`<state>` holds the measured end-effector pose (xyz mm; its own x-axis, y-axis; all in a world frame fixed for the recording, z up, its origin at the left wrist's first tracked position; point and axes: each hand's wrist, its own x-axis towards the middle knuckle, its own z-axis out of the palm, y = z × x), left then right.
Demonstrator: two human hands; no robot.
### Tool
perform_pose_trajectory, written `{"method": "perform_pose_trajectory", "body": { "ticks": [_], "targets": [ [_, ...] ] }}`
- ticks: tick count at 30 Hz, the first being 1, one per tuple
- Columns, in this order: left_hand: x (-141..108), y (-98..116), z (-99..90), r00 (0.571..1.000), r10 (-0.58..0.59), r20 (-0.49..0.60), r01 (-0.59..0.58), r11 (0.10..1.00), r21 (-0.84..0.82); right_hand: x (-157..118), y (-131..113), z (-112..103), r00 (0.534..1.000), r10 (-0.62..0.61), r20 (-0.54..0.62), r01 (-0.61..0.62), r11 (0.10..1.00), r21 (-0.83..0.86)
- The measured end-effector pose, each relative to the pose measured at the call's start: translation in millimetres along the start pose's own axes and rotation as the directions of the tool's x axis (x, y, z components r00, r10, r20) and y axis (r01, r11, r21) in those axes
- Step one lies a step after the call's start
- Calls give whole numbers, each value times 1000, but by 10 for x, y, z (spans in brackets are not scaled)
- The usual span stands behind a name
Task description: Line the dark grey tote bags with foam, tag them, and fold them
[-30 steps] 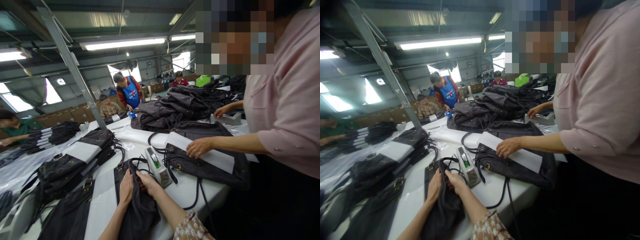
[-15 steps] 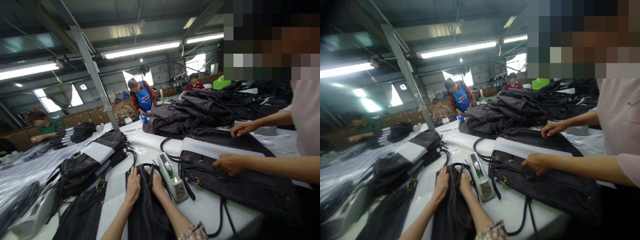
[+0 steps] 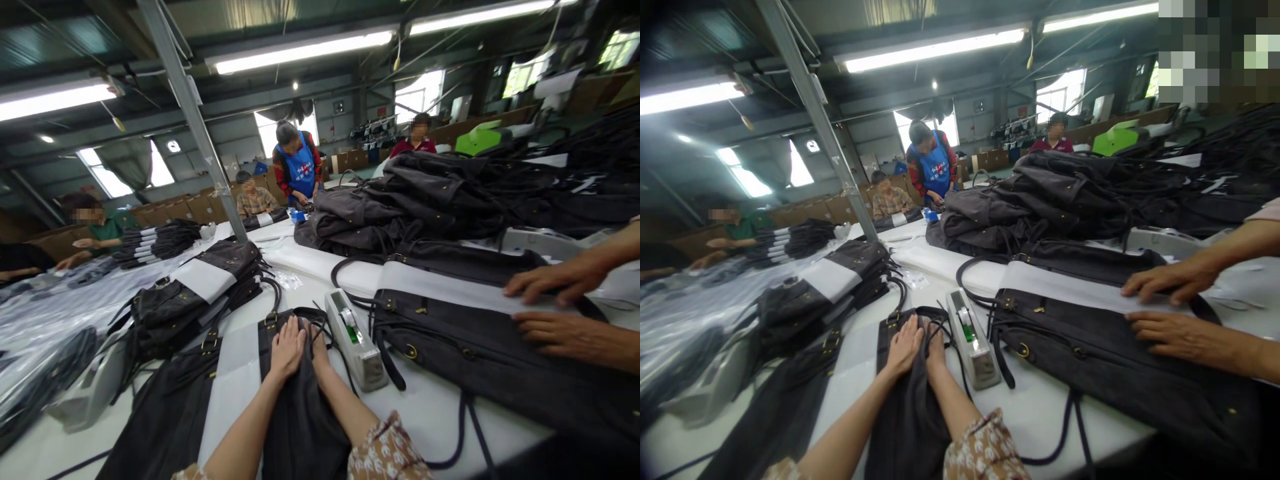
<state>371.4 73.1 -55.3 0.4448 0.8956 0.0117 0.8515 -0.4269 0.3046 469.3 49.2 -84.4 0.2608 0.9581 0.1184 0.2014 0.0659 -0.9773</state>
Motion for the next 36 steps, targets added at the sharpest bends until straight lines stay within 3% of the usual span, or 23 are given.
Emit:
{"method": "perform_pose_trajectory", "body": {
  "ticks": [3,8,12,15,18,23,29,32,36],
  "targets": [
    [-19,24,-12,1000,-2,-3,2,1000,12,-215,-90,-114,998,-59,34,62,995,-78],
    [-57,73,30,1000,-17,-24,18,998,54,-716,-198,-447,935,-166,314,234,953,-193],
    [-87,101,45,999,-36,-20,38,993,116,-1081,-299,-676,918,-111,381,171,977,-127],
    [-92,109,38,999,-38,-22,42,979,201,-1288,-368,-744,953,15,302,-35,998,58],
    [-81,106,31,998,-56,-10,57,970,237,-1413,-429,-736,967,145,209,-192,954,231],
    [-76,124,3,997,-79,27,70,966,248,-1545,-590,-728,939,91,331,-84,996,-37],
    [-81,177,-5,996,-93,18,84,957,277,-1912,-779,-868,923,56,381,-27,996,-80],
    [-84,168,21,996,-83,-15,84,954,287,-2042,-692,-864,952,77,295,-71,997,-32],
    [-101,149,46,997,-56,-54,70,953,293,-2032,-544,-809,989,141,34,-142,990,18]
  ]
}}
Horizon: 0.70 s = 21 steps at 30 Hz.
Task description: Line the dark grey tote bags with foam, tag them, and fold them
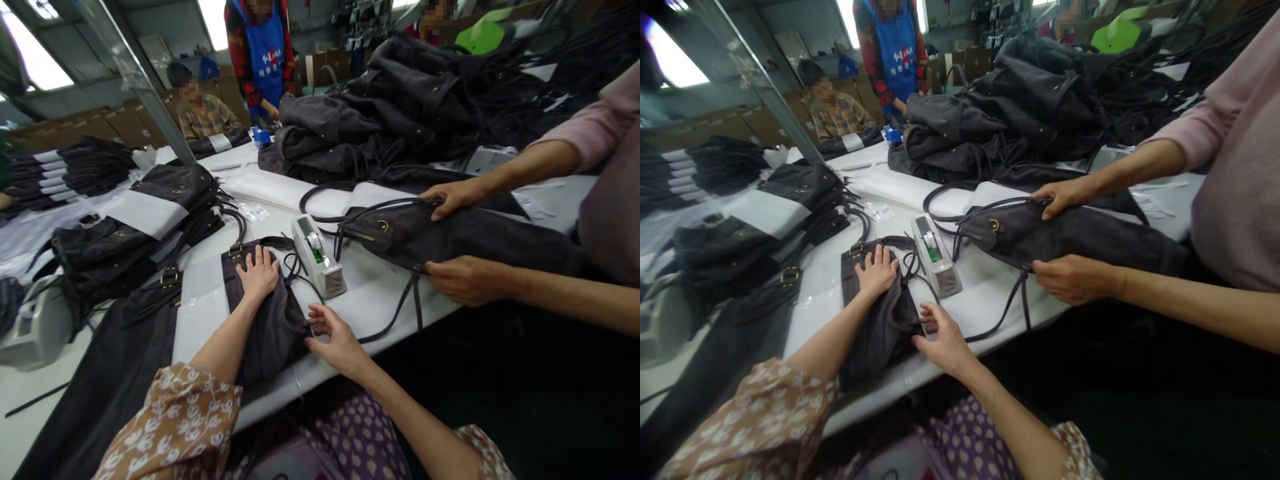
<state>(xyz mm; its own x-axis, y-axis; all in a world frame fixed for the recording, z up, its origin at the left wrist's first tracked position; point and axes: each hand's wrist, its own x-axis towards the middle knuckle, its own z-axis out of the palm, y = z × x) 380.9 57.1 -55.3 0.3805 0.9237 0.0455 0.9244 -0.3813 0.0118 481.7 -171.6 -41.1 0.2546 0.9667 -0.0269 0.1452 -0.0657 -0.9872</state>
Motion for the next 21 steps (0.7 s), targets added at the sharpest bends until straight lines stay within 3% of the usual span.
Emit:
{"method": "perform_pose_trajectory", "body": {
  "ticks": [2,6,10,16,18,21],
  "targets": [
    [-11,0,2,1000,4,-17,-4,1000,7,45,-14,-4,998,-69,-9,69,995,-71],
    [-17,4,-8,1000,2,-13,-1,1000,18,116,-147,-36,971,-188,148,214,960,-179],
    [-12,3,-14,1000,-7,22,7,1000,15,217,-213,5,950,-168,263,227,950,-214],
    [-19,5,-22,1000,6,9,-6,1000,11,461,-171,127,882,-110,459,197,969,-147],
    [-11,6,-24,999,1,33,-1,1000,-3,435,-133,149,891,-99,443,134,990,-50],
    [7,3,-16,1000,7,29,-6,1000,-10,266,-102,151,938,-118,326,87,991,106]
  ]
}}
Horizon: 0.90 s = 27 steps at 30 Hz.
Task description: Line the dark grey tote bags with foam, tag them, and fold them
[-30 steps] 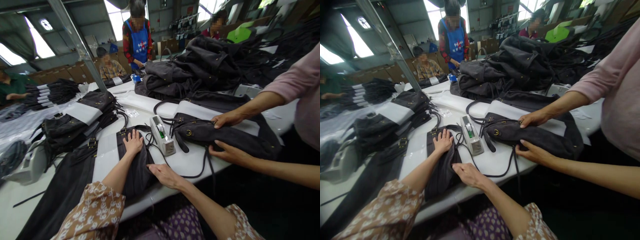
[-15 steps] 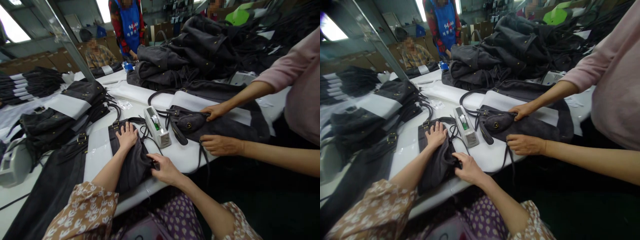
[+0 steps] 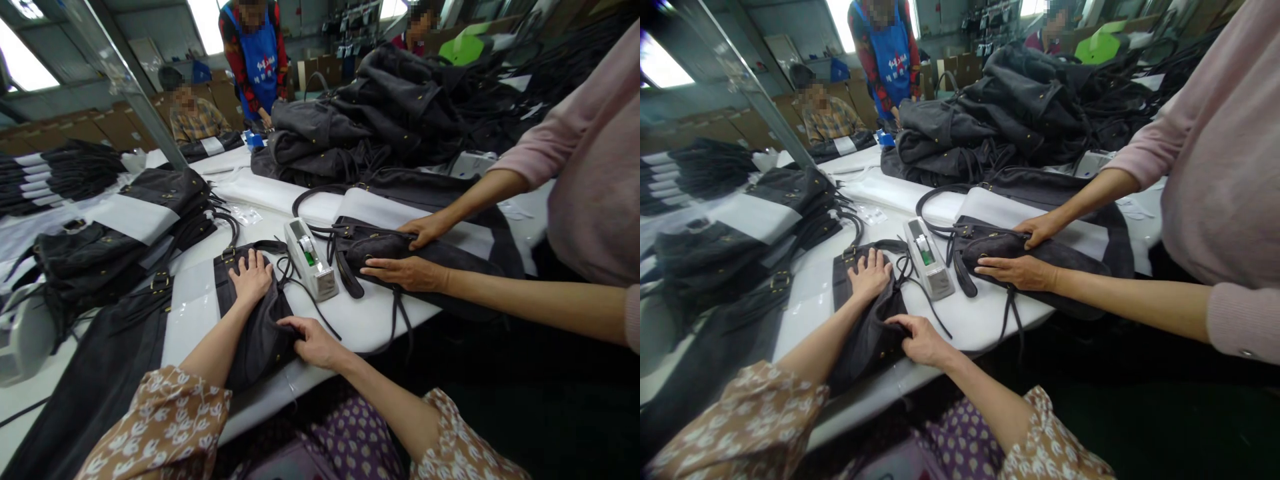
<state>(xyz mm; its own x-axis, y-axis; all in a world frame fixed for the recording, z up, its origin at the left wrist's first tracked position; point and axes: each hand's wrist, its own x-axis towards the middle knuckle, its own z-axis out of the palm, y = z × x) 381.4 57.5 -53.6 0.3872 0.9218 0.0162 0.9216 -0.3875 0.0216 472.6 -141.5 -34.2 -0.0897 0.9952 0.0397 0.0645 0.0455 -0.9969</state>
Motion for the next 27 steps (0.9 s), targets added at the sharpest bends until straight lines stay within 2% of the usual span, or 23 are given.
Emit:
{"method": "perform_pose_trajectory", "body": {
  "ticks": [2,5,7,10,14,16,19,23,25,27],
  "targets": [
    [8,-4,8,1000,2,-2,-2,1000,-2,-117,-28,29,994,13,-106,-14,1000,-6],
    [7,-4,11,1000,-2,1,2,1000,0,-190,-88,29,971,17,-240,-54,988,-147],
    [-3,2,6,1000,3,-9,-3,1000,5,-159,-106,0,966,-22,-258,-41,971,-236],
    [-13,18,-2,1000,6,-13,-6,1000,16,-43,-88,-59,988,-54,-146,5,948,-317],
    [-4,42,-2,1000,-6,-10,7,999,33,106,-32,-86,998,19,68,6,939,-343],
    [4,49,-3,1000,-15,-9,15,999,39,116,-14,-68,997,37,71,-13,951,-308],
    [6,49,-13,1000,-15,-9,15,999,38,35,-35,-64,1000,-1,28,9,953,-303],
    [-13,39,-33,1000,-3,-24,4,1000,28,-55,-137,-153,987,-52,151,106,923,-371],
    [-27,30,-36,999,-3,-40,4,1000,31,-38,-141,-157,979,-105,176,179,857,-483],
    [-40,21,-35,998,1,-64,2,999,32,-20,-65,-90,970,-211,118,237,734,-636]
  ]
}}
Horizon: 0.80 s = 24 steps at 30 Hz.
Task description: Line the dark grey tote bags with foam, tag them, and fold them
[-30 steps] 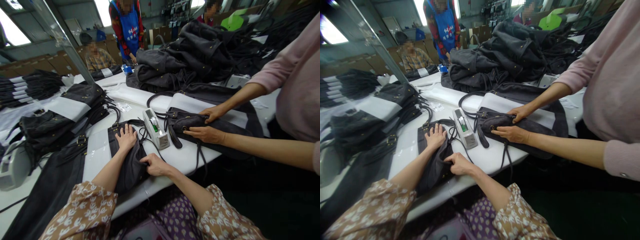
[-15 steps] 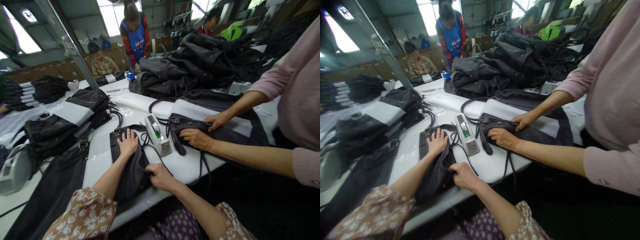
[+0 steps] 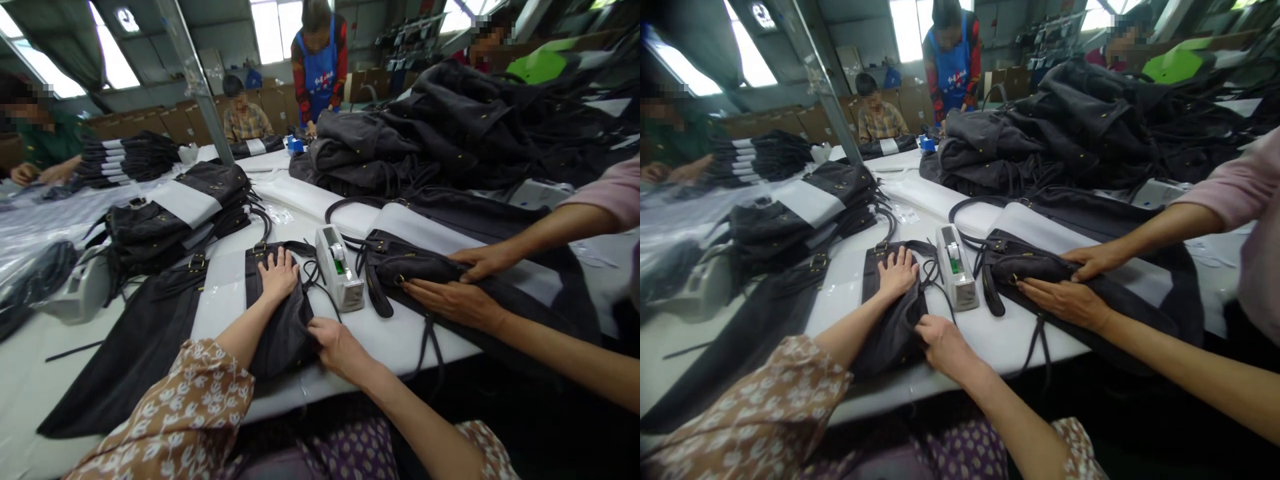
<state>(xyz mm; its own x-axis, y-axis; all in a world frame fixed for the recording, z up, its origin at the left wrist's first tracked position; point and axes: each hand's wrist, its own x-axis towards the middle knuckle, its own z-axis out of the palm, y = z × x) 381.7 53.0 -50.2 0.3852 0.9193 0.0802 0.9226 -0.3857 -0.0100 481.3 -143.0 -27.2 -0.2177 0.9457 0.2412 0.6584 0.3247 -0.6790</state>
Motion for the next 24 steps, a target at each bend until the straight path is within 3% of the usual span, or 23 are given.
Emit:
{"method": "perform_pose_trajectory", "body": {
  "ticks": [2,4,6,9,12,14,16,18,19,21,24],
  "targets": [
    [-10,-7,4,1000,2,-22,-2,1000,-5,-35,32,168,981,-50,-189,17,985,-170],
    [-12,-11,8,1000,3,-27,-4,1000,-17,-105,78,305,934,-84,-347,4,974,-225],
    [-7,-11,11,1000,3,-22,-4,1000,-29,-160,116,319,926,-43,-374,-18,987,-158],
    [5,-8,16,1000,-1,-9,0,999,-54,-117,69,67,975,25,-219,-41,997,-67],
    [9,-6,17,1000,-7,-5,6,997,-73,113,-128,-320,982,-189,-18,174,936,-307],
    [3,-5,15,1000,-11,-14,9,997,-77,321,-270,-503,917,-363,163,397,795,-459],
    [-5,-5,10,999,-10,-30,8,997,-78,487,-347,-561,818,-450,358,575,662,-481],
    [-9,-4,9,999,-6,-41,3,997,-81,535,-326,-491,755,-444,482,652,582,-486],
    [-9,-5,11,999,-4,-44,0,997,-82,502,-281,-417,758,-431,489,650,559,-515],
    [-4,-6,20,999,-4,-50,0,996,-87,332,-155,-231,812,-448,375,581,548,-602],
    [11,-9,38,998,-7,-55,2,995,-96,-60,2,12,874,-478,90,418,642,-643]
  ]
}}
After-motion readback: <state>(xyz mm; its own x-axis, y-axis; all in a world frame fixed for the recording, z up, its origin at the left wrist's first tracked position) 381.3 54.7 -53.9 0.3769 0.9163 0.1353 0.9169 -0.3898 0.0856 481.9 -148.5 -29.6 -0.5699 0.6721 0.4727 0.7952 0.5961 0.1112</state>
